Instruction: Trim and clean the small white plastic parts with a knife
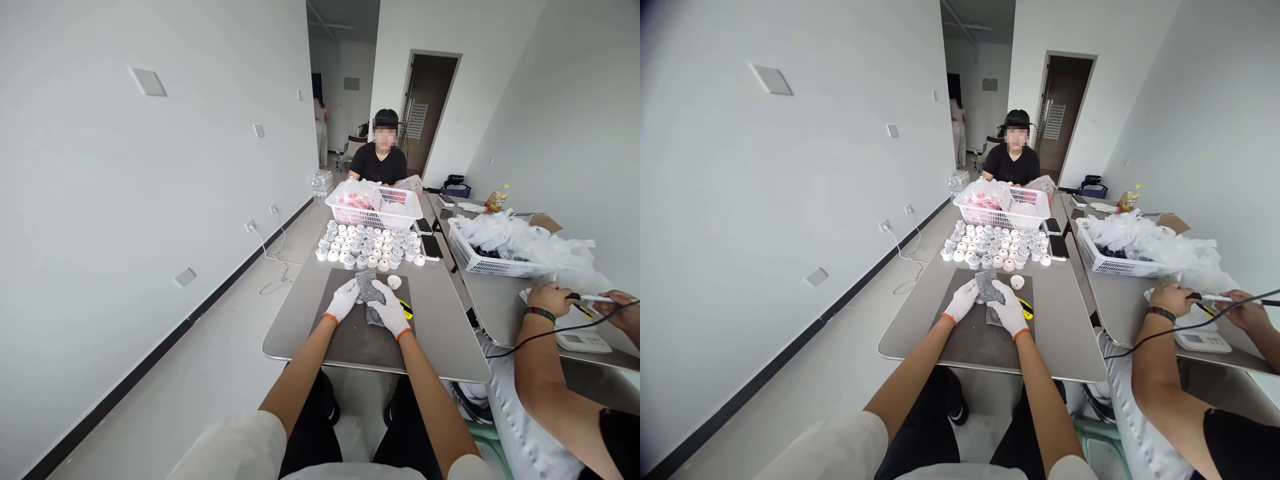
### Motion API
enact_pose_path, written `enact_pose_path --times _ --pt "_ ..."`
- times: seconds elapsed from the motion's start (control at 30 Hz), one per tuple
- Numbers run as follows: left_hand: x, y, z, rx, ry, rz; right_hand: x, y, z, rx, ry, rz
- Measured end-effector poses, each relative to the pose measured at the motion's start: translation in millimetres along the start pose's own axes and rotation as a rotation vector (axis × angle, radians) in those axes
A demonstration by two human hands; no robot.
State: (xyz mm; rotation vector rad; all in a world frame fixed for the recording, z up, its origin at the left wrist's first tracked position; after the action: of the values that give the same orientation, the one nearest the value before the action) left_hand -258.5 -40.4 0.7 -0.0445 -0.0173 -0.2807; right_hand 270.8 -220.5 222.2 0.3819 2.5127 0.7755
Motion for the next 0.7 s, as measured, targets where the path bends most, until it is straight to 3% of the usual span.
enact_pose_path --times 0.07,0.13,0.23,0.33,0.4,0.5,0.6,0.7 --pt "-0.3 -2 -1 0.017 0.038 -0.022 13 -3 -8 0.001 0.016 0.006" --pt "-0.2 -5 0 0.009 0.048 -0.039 56 -13 -23 0.016 0.056 -0.038" --pt "0.7 -8 2 -0.013 0.044 -0.041 179 -39 -46 0.084 0.126 -0.163" --pt "0.6 -7 4 -0.036 0.036 -0.038 310 -61 -51 0.109 0.155 -0.282" --pt "-1.7 -3 6 -0.07 0.031 -0.049 370 -66 -42 0.121 0.171 -0.319" --pt "-8.1 7 9 -0.148 -0.007 -0.149 414 -64 -20 0.172 0.22 -0.318" --pt "-14.0 15 10 -0.235 -0.079 -0.291 424 -64 1 0.22 0.245 -0.298" --pt "-17.4 17 7 -0.191 -0.157 -0.365 427 -70 19 0.268 0.222 -0.313"
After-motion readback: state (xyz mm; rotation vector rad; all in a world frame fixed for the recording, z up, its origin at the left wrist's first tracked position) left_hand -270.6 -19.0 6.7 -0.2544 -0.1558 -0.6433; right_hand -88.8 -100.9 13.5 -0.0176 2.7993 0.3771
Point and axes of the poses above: each hand's wrist, its own y-axis towards the middle knuckle, its own x-axis out of the palm, z = x × y, the point moved 1 cm from there along y, towards the middle knuckle, and after that the axes turned 4 degrees about -z, right-handed, at the moved point
